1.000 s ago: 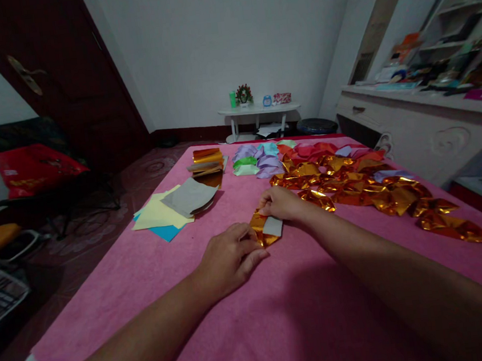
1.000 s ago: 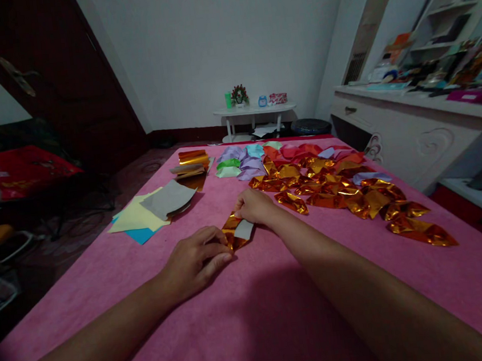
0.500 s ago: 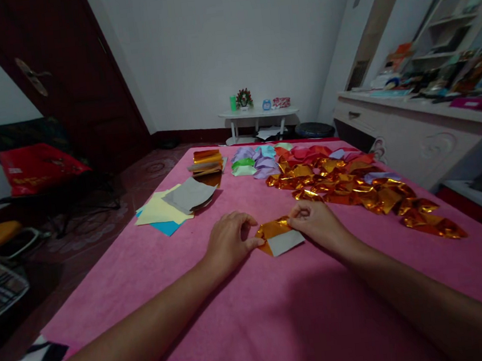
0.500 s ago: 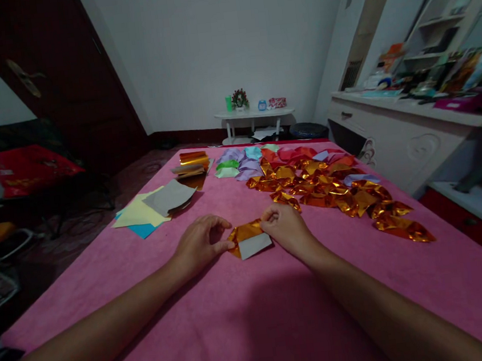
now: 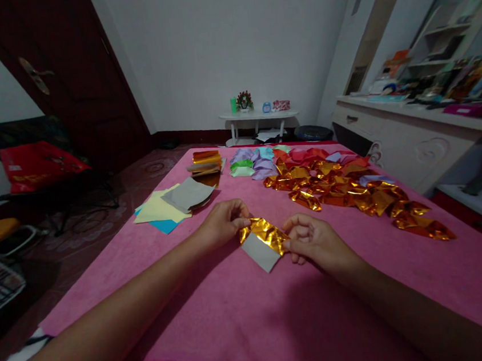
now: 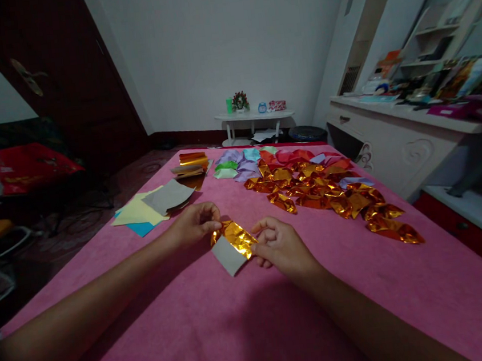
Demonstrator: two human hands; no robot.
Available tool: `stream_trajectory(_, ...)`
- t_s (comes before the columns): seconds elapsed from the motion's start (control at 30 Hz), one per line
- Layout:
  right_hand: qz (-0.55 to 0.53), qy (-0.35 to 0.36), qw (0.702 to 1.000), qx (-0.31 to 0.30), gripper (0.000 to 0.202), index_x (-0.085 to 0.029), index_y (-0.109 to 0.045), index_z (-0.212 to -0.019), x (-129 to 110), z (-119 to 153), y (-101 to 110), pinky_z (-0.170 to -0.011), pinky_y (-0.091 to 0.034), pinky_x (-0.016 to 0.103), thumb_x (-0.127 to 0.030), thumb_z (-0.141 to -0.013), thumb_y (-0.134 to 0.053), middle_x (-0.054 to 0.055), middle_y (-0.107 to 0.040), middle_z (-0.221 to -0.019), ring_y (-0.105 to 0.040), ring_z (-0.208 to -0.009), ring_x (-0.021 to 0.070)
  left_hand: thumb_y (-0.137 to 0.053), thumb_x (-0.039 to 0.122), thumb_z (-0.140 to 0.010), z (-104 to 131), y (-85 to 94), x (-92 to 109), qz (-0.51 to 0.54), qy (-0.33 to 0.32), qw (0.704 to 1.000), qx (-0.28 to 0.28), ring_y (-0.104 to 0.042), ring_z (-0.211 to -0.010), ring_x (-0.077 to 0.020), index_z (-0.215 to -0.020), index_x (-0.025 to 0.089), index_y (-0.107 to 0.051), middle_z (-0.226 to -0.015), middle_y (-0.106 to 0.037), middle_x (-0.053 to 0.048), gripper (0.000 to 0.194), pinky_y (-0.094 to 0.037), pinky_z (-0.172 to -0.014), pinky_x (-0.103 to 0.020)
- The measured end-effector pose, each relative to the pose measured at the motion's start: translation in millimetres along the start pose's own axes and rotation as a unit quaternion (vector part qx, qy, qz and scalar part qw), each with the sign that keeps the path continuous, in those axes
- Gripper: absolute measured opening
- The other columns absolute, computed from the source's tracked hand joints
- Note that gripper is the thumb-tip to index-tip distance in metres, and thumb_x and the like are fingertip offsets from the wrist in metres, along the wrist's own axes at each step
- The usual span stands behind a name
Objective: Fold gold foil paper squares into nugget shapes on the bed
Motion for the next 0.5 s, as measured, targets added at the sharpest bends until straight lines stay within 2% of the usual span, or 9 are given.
stream_trajectory(0.07, -0.010, -0.018, 0.999, -0.024, 0.034, -0.021, -0.044, -0.086, 2, 2, -17, -0.045, -0.044, 0.022, -0.028, -0.062, -0.066, -0.010, -0.053, -0.052, -0.054, -0.043, 0.0101, -0.060, 0.011, -0.069, -17, 2.5, 3, -0.017, -0.002, 0.996, -0.086, -0.049, -0.054, -0.0072, -0.071, 0.013, -0.057, -0.062, -0.057, 0.002, 0.004, -0.037, -0.052, -0.018)
stream_trajectory(0.13, -0.006, -0.041, 0.998, -0.050, 0.033, -0.022, -0.042, -0.085, 7, 4, -31, -0.043, -0.043, 0.022, -0.025, -0.061, -0.065, -0.011, -0.051, -0.050, -0.053, -0.040, 0.0104, -0.056, 0.008, -0.068, -28, -0.7, 3, -0.031, -0.006, 0.984, -0.178, -0.051, -0.056, -0.0072, -0.074, 0.012, -0.061, -0.066, -0.061, 0.001, 0.008, -0.039, -0.055, -0.018)
stream_trajectory(0.2, 0.032, -0.048, 0.994, -0.092, 0.028, -0.021, -0.045, -0.087, 9, 7, -39, -0.043, -0.041, 0.021, -0.021, -0.063, -0.060, -0.009, -0.053, -0.054, -0.053, -0.043, 0.0103, -0.053, 0.006, -0.067, -34, -6.0, -1, -0.038, -0.005, 0.972, -0.234, -0.052, -0.060, -0.0078, -0.077, 0.011, -0.064, -0.071, -0.063, -0.001, 0.015, -0.040, -0.057, -0.019)
stream_trajectory(0.27, 0.130, -0.004, 0.988, -0.085, 0.026, -0.020, -0.050, -0.089, 4, 8, -34, -0.045, -0.039, 0.021, -0.014, -0.064, -0.055, -0.005, -0.057, -0.064, -0.051, -0.047, 0.0093, -0.050, 0.005, -0.066, -37, -12.0, -3, -0.031, -0.008, 0.968, -0.250, -0.053, -0.062, -0.0083, -0.078, 0.010, -0.065, -0.074, -0.064, -0.002, 0.020, -0.041, -0.059, -0.019)
stream_trajectory(0.3, 0.201, 0.040, 0.977, -0.059, 0.028, -0.020, -0.053, -0.090, -3, 8, -28, -0.048, -0.040, 0.022, -0.011, -0.064, -0.053, -0.003, -0.058, -0.072, -0.051, -0.051, 0.0093, -0.049, 0.004, -0.066, -38, -15.2, -3, -0.025, -0.012, 0.968, -0.250, -0.053, -0.063, -0.0084, -0.078, 0.010, -0.065, -0.074, -0.064, -0.003, 0.021, -0.041, -0.059, -0.019)
stream_trajectory(0.37, 0.332, 0.138, 0.933, -0.014, 0.036, -0.022, -0.058, -0.095, -18, 9, -19, -0.060, -0.043, 0.025, -0.006, -0.063, -0.052, 0.001, -0.060, -0.088, -0.055, -0.065, 0.0119, -0.048, 0.003, -0.068, -38, -21.6, -2, -0.015, -0.026, 0.969, -0.247, -0.053, -0.063, -0.0083, -0.078, 0.009, -0.065, -0.074, -0.063, -0.003, 0.021, -0.040, -0.059, -0.019)
stream_trajectory(0.43, 0.401, 0.215, 0.891, -0.010, 0.043, -0.025, -0.061, -0.102, -27, 10, -19, -0.074, -0.045, 0.029, -0.003, -0.066, -0.050, 0.003, -0.059, -0.101, -0.056, -0.085, 0.0166, -0.047, 0.002, -0.068, -37, -26.6, -1, -0.011, -0.043, 0.969, -0.245, -0.052, -0.062, -0.0082, -0.078, 0.009, -0.065, -0.072, -0.062, -0.002, 0.022, -0.041, -0.059, -0.019)
stream_trajectory(0.5, 0.415, 0.262, 0.870, -0.033, 0.040, -0.025, -0.063, -0.101, -28, 8, -24, -0.082, -0.044, 0.032, -0.002, -0.071, -0.048, 0.004, -0.059, -0.105, -0.054, -0.096, 0.0192, -0.048, 0.001, -0.069, -38, -28.7, -1, -0.010, -0.058, 0.970, -0.235, -0.054, -0.063, -0.0085, -0.079, 0.010, -0.066, -0.072, -0.063, -0.002, 0.022, -0.042, -0.061, -0.020)
Point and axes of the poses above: each hand's wrist, its own z-axis away from the middle knuckle, its own y-axis out of the back of the hand, x = y × z, the point moved 6 cm from there along -z, towards the middle knuckle
